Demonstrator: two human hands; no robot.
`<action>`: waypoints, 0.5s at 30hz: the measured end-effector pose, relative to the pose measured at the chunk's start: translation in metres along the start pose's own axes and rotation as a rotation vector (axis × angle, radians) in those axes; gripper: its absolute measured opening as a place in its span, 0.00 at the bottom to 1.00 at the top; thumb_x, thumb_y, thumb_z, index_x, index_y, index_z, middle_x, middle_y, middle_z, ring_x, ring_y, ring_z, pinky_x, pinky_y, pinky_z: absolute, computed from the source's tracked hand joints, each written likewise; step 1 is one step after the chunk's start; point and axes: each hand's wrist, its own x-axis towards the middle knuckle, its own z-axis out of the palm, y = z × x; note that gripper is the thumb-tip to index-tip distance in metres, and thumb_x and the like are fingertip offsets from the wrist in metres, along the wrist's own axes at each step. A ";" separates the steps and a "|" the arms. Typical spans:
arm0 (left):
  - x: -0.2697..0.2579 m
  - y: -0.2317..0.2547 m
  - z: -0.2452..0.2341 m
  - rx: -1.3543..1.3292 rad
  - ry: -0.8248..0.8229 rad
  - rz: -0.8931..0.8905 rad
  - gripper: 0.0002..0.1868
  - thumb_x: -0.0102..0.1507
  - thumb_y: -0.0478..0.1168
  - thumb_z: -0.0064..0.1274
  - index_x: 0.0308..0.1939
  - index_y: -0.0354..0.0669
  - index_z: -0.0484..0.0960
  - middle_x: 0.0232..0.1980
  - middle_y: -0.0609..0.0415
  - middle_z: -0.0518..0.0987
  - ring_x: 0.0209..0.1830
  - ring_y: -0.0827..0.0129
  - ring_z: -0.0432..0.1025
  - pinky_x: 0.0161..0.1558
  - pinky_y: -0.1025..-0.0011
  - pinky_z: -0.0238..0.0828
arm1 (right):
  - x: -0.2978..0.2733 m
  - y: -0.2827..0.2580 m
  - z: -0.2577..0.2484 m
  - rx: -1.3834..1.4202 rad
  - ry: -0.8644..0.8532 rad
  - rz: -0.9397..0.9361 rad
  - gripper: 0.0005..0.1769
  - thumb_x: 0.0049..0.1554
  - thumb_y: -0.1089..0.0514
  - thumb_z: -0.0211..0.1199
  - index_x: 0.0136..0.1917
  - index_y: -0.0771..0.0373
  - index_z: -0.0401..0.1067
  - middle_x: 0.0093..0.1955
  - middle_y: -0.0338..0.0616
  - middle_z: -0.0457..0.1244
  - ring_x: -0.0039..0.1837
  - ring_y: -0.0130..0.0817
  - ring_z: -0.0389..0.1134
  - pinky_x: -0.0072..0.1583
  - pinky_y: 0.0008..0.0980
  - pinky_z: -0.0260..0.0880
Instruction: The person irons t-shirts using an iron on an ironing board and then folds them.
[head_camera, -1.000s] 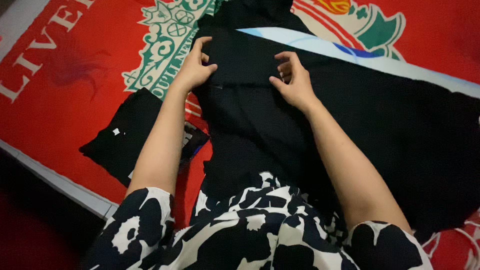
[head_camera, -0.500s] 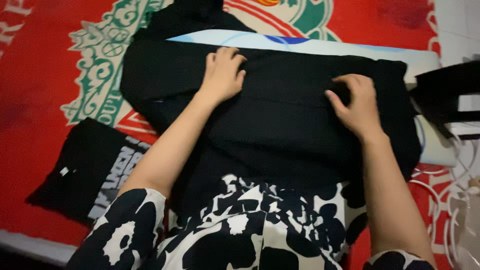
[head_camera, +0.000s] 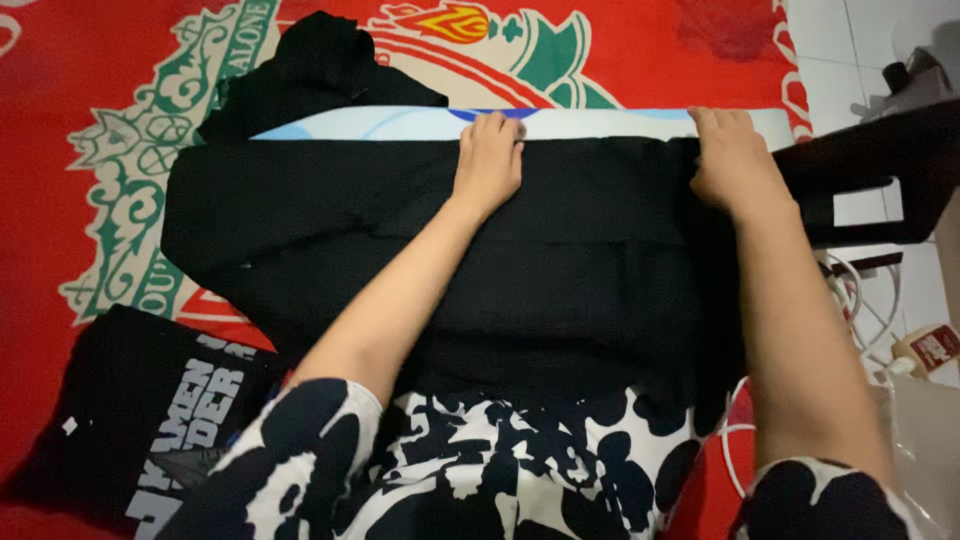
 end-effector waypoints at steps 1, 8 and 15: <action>-0.002 0.000 -0.002 -0.014 0.020 -0.024 0.13 0.61 0.36 0.58 0.48 0.43 0.77 0.49 0.48 0.74 0.56 0.53 0.67 0.59 0.54 0.61 | 0.010 0.005 0.007 0.002 0.004 0.000 0.38 0.36 0.68 0.63 0.63 0.69 0.74 0.57 0.57 0.68 0.58 0.58 0.69 0.55 0.44 0.70; -0.004 0.009 -0.014 -0.040 0.023 -0.032 0.06 0.65 0.35 0.54 0.45 0.42 0.75 0.45 0.50 0.74 0.51 0.55 0.67 0.59 0.55 0.59 | 0.031 0.003 -0.007 0.475 -0.560 0.359 0.21 0.53 0.58 0.72 0.58 0.64 0.73 0.58 0.53 0.70 0.62 0.51 0.71 0.65 0.45 0.69; -0.003 0.015 -0.015 0.014 0.069 -0.062 0.07 0.64 0.36 0.55 0.44 0.43 0.74 0.44 0.53 0.76 0.50 0.54 0.68 0.55 0.54 0.58 | 0.037 0.005 -0.046 -0.281 -0.470 0.186 0.25 0.52 0.57 0.71 0.61 0.62 0.69 0.55 0.55 0.69 0.59 0.53 0.71 0.61 0.49 0.70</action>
